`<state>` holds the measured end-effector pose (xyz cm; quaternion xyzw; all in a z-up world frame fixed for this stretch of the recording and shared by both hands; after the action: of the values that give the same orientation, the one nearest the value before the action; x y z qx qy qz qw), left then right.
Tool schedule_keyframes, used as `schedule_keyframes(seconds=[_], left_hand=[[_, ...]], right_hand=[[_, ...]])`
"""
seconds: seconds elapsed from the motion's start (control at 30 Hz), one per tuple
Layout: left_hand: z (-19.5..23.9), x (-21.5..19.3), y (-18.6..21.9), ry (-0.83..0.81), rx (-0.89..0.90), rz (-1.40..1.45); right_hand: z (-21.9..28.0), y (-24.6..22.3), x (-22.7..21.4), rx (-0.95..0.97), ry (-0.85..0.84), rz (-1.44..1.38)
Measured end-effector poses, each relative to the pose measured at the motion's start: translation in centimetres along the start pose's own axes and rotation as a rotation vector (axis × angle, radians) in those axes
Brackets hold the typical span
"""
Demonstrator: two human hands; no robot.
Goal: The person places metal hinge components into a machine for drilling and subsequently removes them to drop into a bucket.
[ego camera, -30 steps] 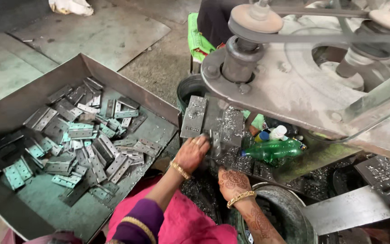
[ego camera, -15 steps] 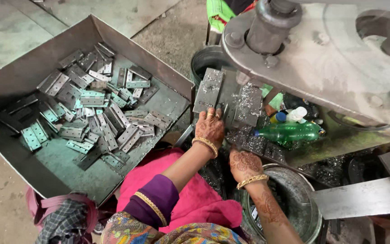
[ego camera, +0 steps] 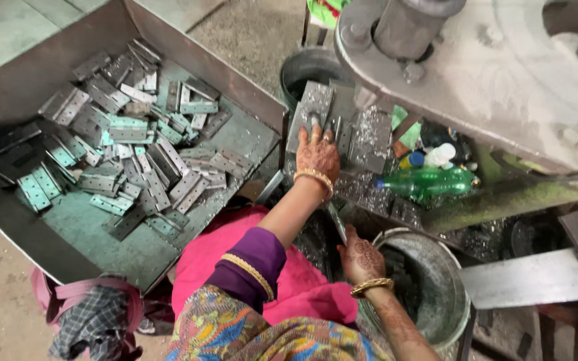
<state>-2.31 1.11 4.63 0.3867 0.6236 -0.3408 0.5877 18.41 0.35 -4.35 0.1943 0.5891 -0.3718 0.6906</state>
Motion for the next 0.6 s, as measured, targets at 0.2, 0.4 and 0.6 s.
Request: schedule_keyframes(seconds=[0.2, 0.4, 0.6], left_hand=[[0.2, -1.0, 0.6, -0.123, -0.018, -0.047], [1.5, -1.9, 0.1, -0.079, 0.003, -0.03], [-1.5, -0.1, 0.7, -0.084, -0.013, -0.081]], right_hand=[[-2.8, 0.8, -0.6, -0.109, -0.011, 0.08], [1.6, 0.2, 2.4, 0.014, 0.006, -0.018], [-3.6, 1.2, -0.5, -0.186, 0.075, 0.106]])
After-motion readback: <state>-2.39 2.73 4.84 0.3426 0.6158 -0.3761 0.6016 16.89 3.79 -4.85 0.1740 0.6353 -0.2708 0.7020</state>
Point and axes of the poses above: each hand's wrist, its own z-axis away from the middle knuckle, its own x-axis out of the palm, y = z × x, the point moved 6 cm from there along -z, towards the middle knuckle, and after that the axes turned 6 degrees about x, right-handed, at the moved point
